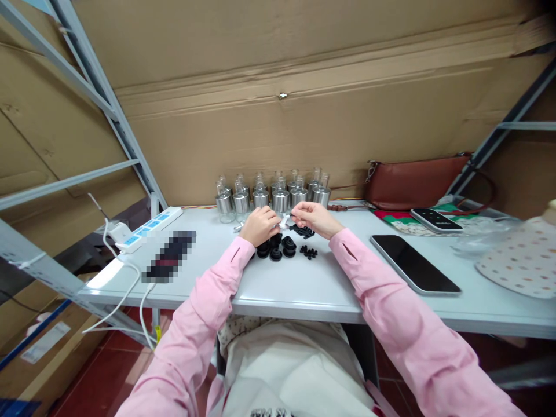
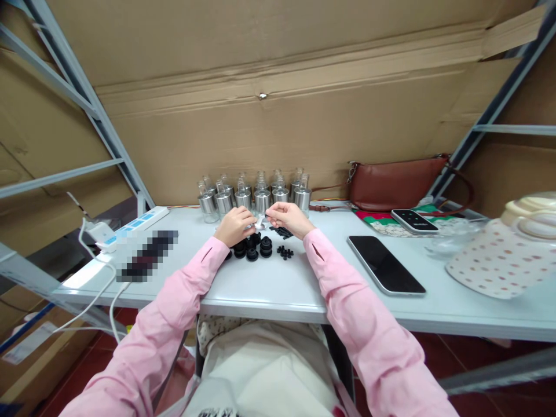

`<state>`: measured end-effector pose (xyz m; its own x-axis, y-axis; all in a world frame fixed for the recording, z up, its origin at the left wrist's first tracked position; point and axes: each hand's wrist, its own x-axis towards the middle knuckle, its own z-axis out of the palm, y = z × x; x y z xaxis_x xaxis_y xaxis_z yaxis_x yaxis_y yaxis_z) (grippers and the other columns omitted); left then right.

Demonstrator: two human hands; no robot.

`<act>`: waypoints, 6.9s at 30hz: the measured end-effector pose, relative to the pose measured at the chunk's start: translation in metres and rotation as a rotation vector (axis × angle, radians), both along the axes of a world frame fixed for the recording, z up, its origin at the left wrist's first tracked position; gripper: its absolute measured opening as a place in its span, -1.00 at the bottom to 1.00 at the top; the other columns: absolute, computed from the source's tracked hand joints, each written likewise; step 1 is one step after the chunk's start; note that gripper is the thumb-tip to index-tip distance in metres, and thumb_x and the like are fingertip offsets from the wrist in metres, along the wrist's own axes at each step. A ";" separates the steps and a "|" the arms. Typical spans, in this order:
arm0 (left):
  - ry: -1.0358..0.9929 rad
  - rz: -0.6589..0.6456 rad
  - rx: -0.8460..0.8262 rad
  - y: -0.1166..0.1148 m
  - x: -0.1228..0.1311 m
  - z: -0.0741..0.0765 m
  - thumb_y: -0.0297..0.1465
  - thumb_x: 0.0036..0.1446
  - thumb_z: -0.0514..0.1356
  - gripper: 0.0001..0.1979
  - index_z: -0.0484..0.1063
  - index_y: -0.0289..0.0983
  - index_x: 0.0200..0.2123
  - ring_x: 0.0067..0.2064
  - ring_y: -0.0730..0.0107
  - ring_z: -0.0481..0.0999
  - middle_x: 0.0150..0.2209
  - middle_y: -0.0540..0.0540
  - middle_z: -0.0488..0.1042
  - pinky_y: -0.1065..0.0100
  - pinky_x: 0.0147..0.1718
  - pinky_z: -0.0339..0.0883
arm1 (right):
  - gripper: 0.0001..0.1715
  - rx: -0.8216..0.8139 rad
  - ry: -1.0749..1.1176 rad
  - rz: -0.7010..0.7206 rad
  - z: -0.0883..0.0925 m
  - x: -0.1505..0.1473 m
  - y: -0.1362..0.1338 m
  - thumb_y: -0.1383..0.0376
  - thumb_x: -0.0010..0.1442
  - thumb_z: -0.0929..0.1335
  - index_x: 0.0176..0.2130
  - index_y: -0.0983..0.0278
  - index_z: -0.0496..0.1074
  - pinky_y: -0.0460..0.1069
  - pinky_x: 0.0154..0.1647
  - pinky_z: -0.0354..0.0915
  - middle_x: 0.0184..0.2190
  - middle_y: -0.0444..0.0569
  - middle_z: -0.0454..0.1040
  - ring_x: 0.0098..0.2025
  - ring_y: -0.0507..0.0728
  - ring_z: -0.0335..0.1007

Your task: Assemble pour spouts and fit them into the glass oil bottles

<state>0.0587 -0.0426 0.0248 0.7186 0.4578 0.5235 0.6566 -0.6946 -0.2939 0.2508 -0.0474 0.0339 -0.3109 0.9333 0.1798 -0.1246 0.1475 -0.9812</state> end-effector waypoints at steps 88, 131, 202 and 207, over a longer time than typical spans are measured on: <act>-0.456 -0.014 -0.249 -0.007 0.004 -0.002 -0.40 0.13 0.06 -0.86 0.30 -0.29 -0.23 -0.35 0.43 0.43 -0.32 -0.07 0.43 0.37 -0.26 0.28 | -0.71 -0.160 0.215 0.132 0.005 0.004 0.002 0.11 0.15 0.28 -0.42 0.27 0.32 -0.03 -0.33 0.33 -0.42 -0.09 0.47 -0.43 0.03 0.42; -0.545 -0.182 -0.266 -0.004 0.009 -0.011 -0.43 0.07 0.05 -0.86 0.20 -0.26 -0.25 -0.40 0.57 0.38 -0.24 -0.04 0.35 0.46 -0.28 0.29 | -0.75 -0.148 0.348 0.105 0.007 0.000 -0.001 0.17 0.17 0.28 -0.39 0.29 0.40 -0.09 -0.36 0.26 -0.56 -0.15 0.30 -0.48 -0.03 0.25; -0.417 0.041 -0.320 -0.014 0.009 -0.002 -0.29 0.21 -0.05 -0.65 0.15 -0.25 0.04 -0.12 0.37 0.37 -0.08 -0.10 0.39 0.29 -0.06 0.00 | -0.70 0.173 -0.090 -0.068 -0.010 -0.012 0.002 0.30 -0.21 0.43 -0.38 0.30 0.35 -0.02 -0.32 0.31 -0.49 -0.12 0.45 -0.44 0.03 0.40; -0.466 0.083 -0.338 -0.016 0.008 0.000 -0.31 0.16 -0.01 -0.77 0.23 -0.26 -0.14 -0.19 0.38 0.39 -0.22 -0.04 0.42 0.28 -0.08 0.01 | -0.70 0.163 -0.054 -0.070 -0.009 -0.013 0.001 0.30 -0.22 0.44 -0.40 0.30 0.35 0.01 -0.28 0.34 -0.48 -0.10 0.48 -0.42 0.06 0.44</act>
<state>0.0663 -0.0582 0.0246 0.4022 0.6993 0.5909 0.7198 -0.6404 0.2680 0.2382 -0.0467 0.0254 -0.2596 0.9128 0.3153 -0.0566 0.3116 -0.9485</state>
